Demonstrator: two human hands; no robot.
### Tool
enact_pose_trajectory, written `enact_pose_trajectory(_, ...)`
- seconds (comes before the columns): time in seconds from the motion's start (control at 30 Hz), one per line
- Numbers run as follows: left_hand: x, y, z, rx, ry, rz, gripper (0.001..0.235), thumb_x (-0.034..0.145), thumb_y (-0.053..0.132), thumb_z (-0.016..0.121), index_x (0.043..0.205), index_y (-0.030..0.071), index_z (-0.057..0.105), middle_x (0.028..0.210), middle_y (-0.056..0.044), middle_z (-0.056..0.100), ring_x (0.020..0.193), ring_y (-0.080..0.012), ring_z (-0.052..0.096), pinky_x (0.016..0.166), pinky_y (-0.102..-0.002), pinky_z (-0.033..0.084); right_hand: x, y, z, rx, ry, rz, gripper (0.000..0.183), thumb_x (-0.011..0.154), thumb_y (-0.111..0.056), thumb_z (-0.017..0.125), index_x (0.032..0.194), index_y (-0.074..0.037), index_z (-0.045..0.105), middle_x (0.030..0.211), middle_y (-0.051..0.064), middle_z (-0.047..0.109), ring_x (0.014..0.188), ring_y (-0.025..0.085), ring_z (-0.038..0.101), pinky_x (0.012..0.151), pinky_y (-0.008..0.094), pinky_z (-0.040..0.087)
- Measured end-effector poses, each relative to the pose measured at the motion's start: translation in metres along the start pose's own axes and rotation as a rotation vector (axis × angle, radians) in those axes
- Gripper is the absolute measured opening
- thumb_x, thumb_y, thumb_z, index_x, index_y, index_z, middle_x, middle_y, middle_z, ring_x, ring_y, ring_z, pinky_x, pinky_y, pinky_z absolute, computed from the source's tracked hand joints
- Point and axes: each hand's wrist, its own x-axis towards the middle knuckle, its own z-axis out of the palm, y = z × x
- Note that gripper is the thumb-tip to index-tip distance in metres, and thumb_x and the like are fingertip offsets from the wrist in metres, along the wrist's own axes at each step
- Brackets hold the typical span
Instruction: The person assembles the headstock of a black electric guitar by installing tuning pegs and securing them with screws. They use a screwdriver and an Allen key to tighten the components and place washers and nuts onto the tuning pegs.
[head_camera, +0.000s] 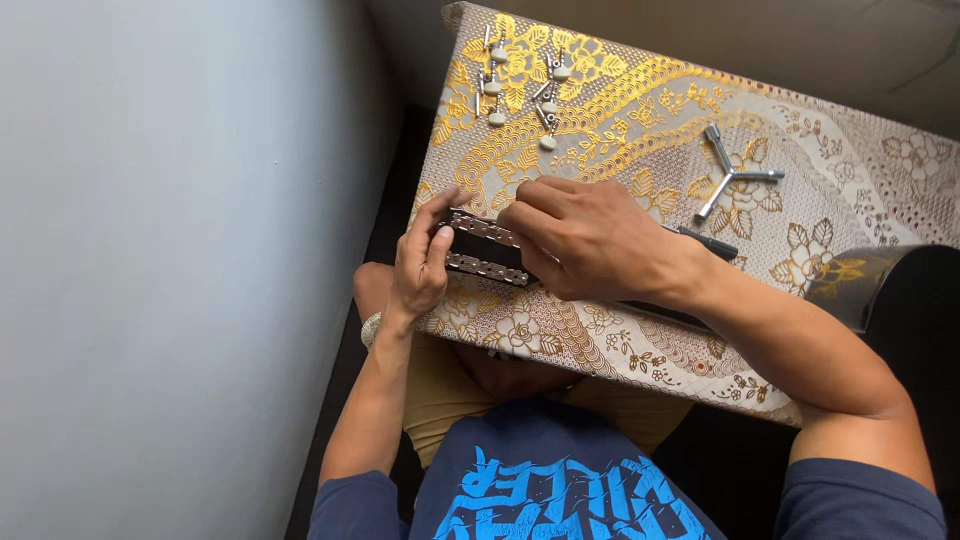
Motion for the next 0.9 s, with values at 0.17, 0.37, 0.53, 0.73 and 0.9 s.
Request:
enact_pose_trajectory(0.17, -0.001, -0.001, -0.002, 0.031, 0.037, -0.122, 0.034, 0.098, 0.016, 0.043, 0.127, 0.011, 0.06, 0.087, -0.005, 0.057, 0.087, -0.0167, 0.051, 0.079, -0.032, 0.044, 0.014, 0.004, 0.008, 0.032, -0.055, -0.017, 0.004, 0.083, -0.01, 0.057, 0.079, -0.01, 0.055, 0.068, 0.002, 0.048, 0.063, 0.022, 0.058, 0.048, 0.028, 0.047)
enact_pose_trajectory(0.37, 0.0, -0.008, -0.006, -0.002, 0.024, -0.203, 0.031, 0.096, 0.016, 0.05, 0.124, 0.02, 0.063, 0.044, 0.003, 0.045, 0.046, -0.0058, 0.038, 0.048, -0.02, 0.035, 0.024, 0.003, 0.008, 0.062, -0.115, -0.021, 0.005, 0.082, -0.01, 0.059, 0.079, -0.01, 0.055, 0.067, 0.003, 0.048, 0.061, 0.023, 0.057, 0.048, 0.03, 0.047)
enact_pose_trajectory(0.53, 0.002, -0.014, -0.006, -0.14, 0.005, -0.248, 0.029, 0.095, 0.011, 0.052, 0.121, 0.014, 0.063, 0.042, 0.004, 0.046, 0.043, -0.0034, 0.035, 0.044, -0.017, 0.031, 0.028, 0.008, 0.011, 0.091, -0.156, -0.019, 0.003, 0.082, -0.009, 0.059, 0.079, -0.008, 0.056, 0.066, 0.004, 0.049, 0.061, 0.022, 0.058, 0.048, 0.029, 0.047)
enact_pose_trajectory(0.73, 0.007, -0.014, -0.01, -0.285, -0.031, -0.393, 0.031, 0.093, 0.006, 0.051, 0.12, 0.011, 0.064, 0.047, 0.006, 0.051, 0.045, 0.0006, 0.033, 0.044, -0.013, 0.027, 0.029, 0.009, 0.008, 0.069, -0.238, 0.003, 0.007, 0.088, -0.012, 0.054, 0.082, -0.009, 0.056, 0.066, 0.004, 0.051, 0.064, 0.022, 0.06, 0.05, 0.03, 0.049)
enact_pose_trajectory(0.9, 0.009, -0.02, -0.011, -0.299, -0.045, -0.42, 0.029, 0.091, 0.005, 0.053, 0.117, 0.01, 0.065, 0.047, 0.004, 0.053, 0.043, 0.0003, 0.033, 0.042, -0.013, 0.025, 0.041, 0.005, -0.008, -0.061, -0.425, -0.121, 0.012, 0.091, -0.012, 0.047, 0.085, -0.007, 0.055, 0.066, 0.007, 0.056, 0.067, 0.024, 0.06, 0.053, 0.033, 0.051)
